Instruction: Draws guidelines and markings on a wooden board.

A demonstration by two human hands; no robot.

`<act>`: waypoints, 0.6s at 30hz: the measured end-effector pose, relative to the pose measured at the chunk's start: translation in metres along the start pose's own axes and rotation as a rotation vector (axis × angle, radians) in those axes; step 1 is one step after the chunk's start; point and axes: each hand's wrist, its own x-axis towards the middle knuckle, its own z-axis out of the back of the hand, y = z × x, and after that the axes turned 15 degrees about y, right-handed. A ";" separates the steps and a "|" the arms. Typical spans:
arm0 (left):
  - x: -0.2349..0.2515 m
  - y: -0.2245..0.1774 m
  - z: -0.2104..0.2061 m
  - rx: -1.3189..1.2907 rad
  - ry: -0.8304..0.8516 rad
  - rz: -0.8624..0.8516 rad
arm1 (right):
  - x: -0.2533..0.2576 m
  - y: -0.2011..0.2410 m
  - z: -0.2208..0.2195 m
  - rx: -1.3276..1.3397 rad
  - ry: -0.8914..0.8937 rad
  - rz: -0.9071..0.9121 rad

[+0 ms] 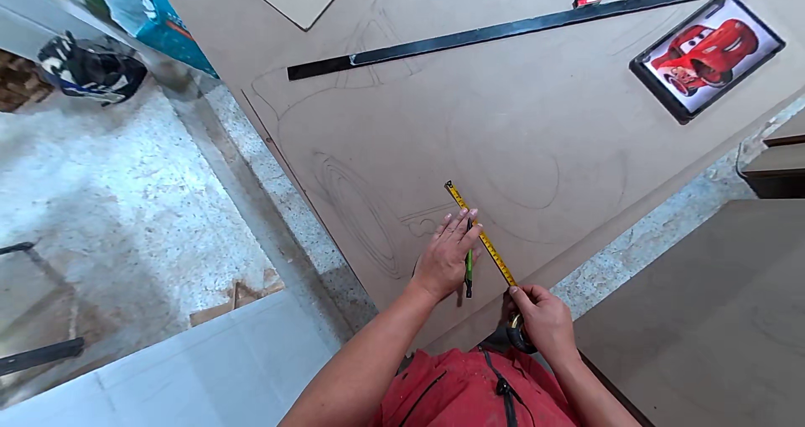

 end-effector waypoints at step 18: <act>0.001 0.004 -0.005 -0.030 -0.095 0.116 | 0.010 0.009 0.011 -0.070 0.083 -0.109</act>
